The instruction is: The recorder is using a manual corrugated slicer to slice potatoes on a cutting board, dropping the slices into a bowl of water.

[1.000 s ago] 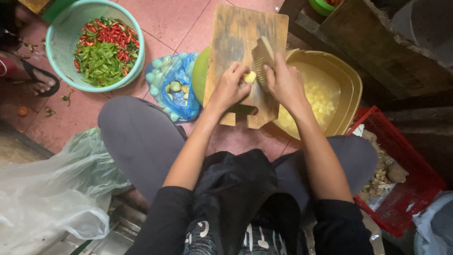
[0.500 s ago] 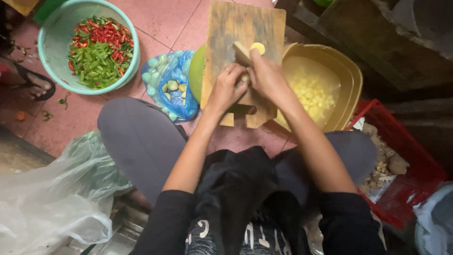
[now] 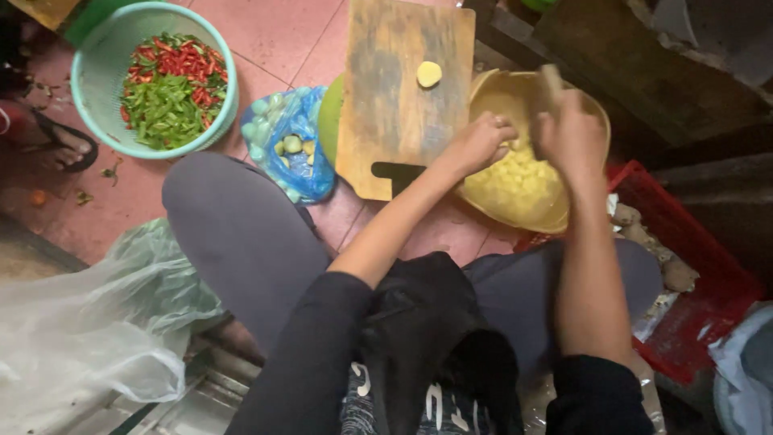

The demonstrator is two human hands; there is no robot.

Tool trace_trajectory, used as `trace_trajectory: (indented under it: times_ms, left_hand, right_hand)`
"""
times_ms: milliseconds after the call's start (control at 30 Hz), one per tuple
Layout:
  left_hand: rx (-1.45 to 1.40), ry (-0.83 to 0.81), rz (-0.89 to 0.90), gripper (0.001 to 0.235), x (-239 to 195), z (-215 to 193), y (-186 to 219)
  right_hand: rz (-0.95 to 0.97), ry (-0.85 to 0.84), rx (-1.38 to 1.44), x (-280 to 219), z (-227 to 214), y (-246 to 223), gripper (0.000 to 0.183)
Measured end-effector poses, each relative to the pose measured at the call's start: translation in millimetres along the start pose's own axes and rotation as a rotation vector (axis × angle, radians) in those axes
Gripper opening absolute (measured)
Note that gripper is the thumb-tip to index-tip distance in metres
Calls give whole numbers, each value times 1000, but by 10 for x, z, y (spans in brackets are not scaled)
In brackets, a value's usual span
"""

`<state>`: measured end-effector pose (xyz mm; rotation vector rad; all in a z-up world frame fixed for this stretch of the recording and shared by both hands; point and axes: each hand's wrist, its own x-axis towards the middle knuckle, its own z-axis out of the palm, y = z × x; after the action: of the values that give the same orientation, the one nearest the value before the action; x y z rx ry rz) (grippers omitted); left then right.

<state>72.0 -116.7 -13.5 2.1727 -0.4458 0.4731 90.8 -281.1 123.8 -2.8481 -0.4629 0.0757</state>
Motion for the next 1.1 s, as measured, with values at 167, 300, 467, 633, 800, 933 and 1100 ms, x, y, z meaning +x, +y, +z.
trace_trajectory:
  times_ms: [167, 300, 467, 633, 800, 933, 1100]
  left_hand:
    - [66, 296, -18, 26, 448, -655, 209]
    - [511, 429, -46, 31, 409, -1260, -276]
    - [268, -41, -204, 22, -49, -1585, -387]
    - [70, 217, -188, 33, -541, -1705, -165]
    - [54, 299, -95, 28, -665, -1673, -188]
    - [-141, 324, -206, 17, -661, -1714, -126]
    - [-157, 316, -241, 13, -641, -1718, -135]
  right_hand:
    - [19, 318, 327, -127, -355, 478, 26]
    - [-32, 388, 531, -200, -366, 448, 23]
    - [-31, 296, 711, -144, -352, 90, 22]
    - [-69, 148, 884, 63, 106, -489, 28]
    - [-202, 143, 673, 306, 473, -980, 29]
    - [-295, 149, 530, 360, 523, -1332, 29]
    - [-406, 144, 509, 398, 496, -1528, 27]
